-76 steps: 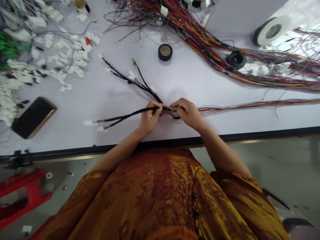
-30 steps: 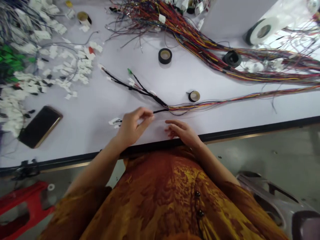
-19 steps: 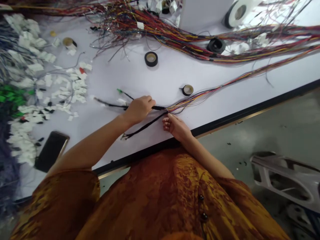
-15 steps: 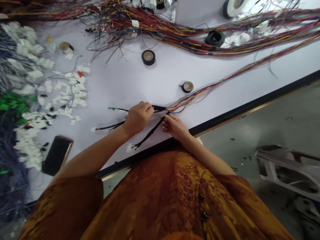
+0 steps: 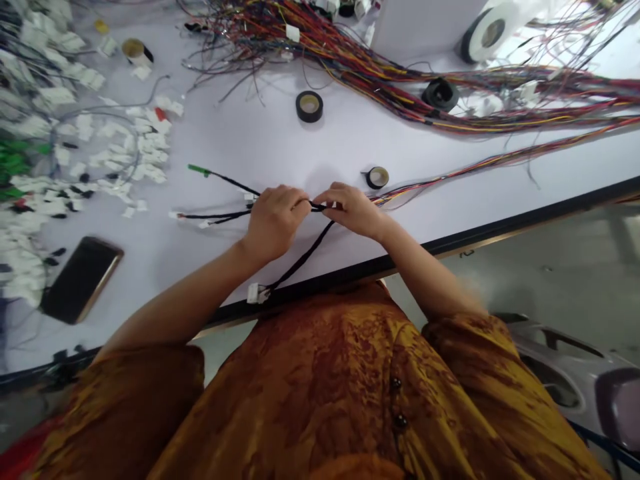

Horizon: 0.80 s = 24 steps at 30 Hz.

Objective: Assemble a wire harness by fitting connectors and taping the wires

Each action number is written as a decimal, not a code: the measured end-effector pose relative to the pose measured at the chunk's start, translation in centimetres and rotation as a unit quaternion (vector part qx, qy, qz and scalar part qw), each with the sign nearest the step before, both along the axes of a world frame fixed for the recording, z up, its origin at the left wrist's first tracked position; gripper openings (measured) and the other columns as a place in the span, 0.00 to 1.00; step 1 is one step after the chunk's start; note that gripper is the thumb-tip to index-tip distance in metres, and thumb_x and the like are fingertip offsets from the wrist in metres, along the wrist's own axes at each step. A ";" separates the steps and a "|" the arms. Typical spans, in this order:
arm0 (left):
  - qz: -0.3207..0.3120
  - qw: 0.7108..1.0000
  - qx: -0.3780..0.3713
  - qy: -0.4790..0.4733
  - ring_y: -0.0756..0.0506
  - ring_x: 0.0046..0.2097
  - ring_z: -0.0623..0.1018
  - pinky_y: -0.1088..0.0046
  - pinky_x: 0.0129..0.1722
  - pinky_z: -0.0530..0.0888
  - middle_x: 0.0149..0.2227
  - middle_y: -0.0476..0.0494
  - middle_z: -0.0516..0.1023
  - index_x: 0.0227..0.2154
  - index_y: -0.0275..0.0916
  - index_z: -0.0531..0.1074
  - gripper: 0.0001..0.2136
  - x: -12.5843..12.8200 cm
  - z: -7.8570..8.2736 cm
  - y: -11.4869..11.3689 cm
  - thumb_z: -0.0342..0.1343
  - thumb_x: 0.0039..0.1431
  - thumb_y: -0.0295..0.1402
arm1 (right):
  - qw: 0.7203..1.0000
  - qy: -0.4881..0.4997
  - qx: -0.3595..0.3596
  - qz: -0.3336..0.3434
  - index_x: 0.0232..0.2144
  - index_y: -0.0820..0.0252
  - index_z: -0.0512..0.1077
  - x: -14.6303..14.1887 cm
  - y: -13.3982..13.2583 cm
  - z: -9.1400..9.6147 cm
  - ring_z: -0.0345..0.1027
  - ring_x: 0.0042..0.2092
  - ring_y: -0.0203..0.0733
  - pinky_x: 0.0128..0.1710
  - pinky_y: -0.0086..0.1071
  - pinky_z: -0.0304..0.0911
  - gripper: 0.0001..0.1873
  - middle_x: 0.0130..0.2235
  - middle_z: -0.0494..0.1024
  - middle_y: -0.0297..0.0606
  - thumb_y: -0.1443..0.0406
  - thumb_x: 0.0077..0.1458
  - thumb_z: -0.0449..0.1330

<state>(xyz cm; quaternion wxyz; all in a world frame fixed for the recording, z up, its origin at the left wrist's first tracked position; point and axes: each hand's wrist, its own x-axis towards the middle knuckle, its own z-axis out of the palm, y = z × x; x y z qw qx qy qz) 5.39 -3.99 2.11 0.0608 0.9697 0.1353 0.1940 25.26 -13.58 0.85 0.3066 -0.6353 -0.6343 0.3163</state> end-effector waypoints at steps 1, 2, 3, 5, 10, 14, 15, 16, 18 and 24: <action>0.010 1.000 0.007 -0.012 0.43 0.42 0.75 0.63 0.41 0.67 0.41 0.43 0.79 0.36 0.40 0.72 0.09 0.2 0.0 0.1 0.47 0.68 0.28 | 1.000 0.009 -0.007 0.014 0.44 0.60 0.77 0.3 0.4 -0.2 0.61 0.33 0.33 0.39 0.31 0.60 0.15 0.38 0.72 0.36 0.72 0.55 0.56; 0.024 0.999 0.016 -0.025 0.43 0.43 0.74 0.62 0.42 0.67 0.40 0.44 0.78 0.34 0.40 0.72 0.09 0.3 0.0 0.1 0.48 0.68 0.29 | 1.000 0.016 -0.013 0.022 0.44 0.61 0.77 0.6 0.7 -0.3 0.61 0.33 0.33 0.38 0.31 0.60 0.16 0.38 0.73 0.37 0.72 0.55 0.56; 0.039 0.998 0.023 -0.035 0.42 0.43 0.73 0.62 0.43 0.66 0.39 0.44 0.77 0.34 0.40 0.72 0.09 0.3 -0.2 0.0 0.48 0.68 0.30 | 0.999 0.019 -0.021 0.028 0.45 0.62 0.76 0.9 0.9 -0.3 0.61 0.33 0.33 0.38 0.31 0.60 0.16 0.38 0.73 0.37 0.71 0.56 0.56; 0.059 0.997 0.032 -0.040 0.42 0.43 0.72 0.61 0.44 0.66 0.37 0.44 0.76 0.32 0.40 0.72 0.09 0.2 -0.6 -0.3 0.49 0.67 0.31 | 0.999 0.002 -0.039 0.029 0.43 0.63 0.76 1.0 1.2 -0.5 0.61 0.33 0.34 0.38 0.31 0.59 0.13 0.36 0.73 0.36 0.69 0.55 0.58; 0.045 0.998 -0.024 0.040 0.42 0.39 0.72 0.61 0.42 0.67 0.36 0.42 0.76 0.30 0.39 0.73 0.12 -1.2 -1.9 -2.1 0.47 0.67 0.29 | 0.994 -0.051 -0.090 0.044 0.33 0.63 0.77 0.6 2.2 -1.5 0.63 0.33 0.36 0.35 0.30 0.57 0.06 0.32 0.73 0.35 0.70 0.48 0.65; 0.085 0.988 -0.117 0.059 0.42 0.37 0.73 0.62 0.39 0.68 0.34 0.40 0.76 0.30 0.39 0.75 0.14 -2.2 -3.0 -3.7 0.47 0.68 0.31 | 0.983 0.062 -0.172 0.030 0.28 0.61 0.76 0.8 3.0 -2.1 0.62 0.27 0.34 0.29 0.30 0.57 0.02 0.25 0.72 0.32 0.70 0.48 0.64; 0.093 0.987 -0.122 0.056 0.42 0.37 0.73 0.63 0.38 0.69 0.34 0.40 0.75 0.29 0.39 0.75 0.14 -2.4 -3.3 -4.0 0.47 0.68 0.32 | 0.981 0.074 -0.178 0.020 0.27 0.60 0.75 0.9 3.1 -2.1 0.61 0.26 0.34 0.28 0.30 0.56 0.02 0.23 0.72 0.31 0.71 0.48 0.63; 0.097 0.987 -0.118 0.053 0.43 0.37 0.73 0.64 0.38 0.69 0.34 0.40 0.75 0.29 0.39 0.74 0.15 -2.5 -3.6 -4.2 0.46 0.69 0.32 | 0.981 0.077 -0.175 0.010 0.25 0.60 0.74 1.0 3.1 -2.1 0.61 0.25 0.34 0.27 0.30 0.56 0.03 0.22 0.71 0.31 0.71 0.48 0.63; 0.098 0.989 -0.101 0.050 0.43 0.36 0.73 0.65 0.37 0.70 0.34 0.41 0.76 0.29 0.39 0.74 0.15 -2.7 -4.2 -4.5 0.46 0.69 0.32 | 0.984 0.068 -0.163 -0.007 0.24 0.59 0.73 1.0 3.1 -2.0 0.61 0.25 0.34 0.27 0.30 0.56 0.05 0.20 0.70 0.31 0.72 0.48 0.62; 0.118 0.983 -0.133 0.053 0.42 0.40 0.73 0.62 0.41 0.71 0.35 0.39 0.76 0.29 0.38 0.73 0.13 -2.3 -4.3 -4.4 0.47 0.69 0.33 | 0.987 0.043 -0.155 -0.018 0.27 0.60 0.72 1.0 2.7 -2.2 0.62 0.25 0.35 0.29 0.30 0.57 0.03 0.21 0.71 0.31 0.70 0.51 0.59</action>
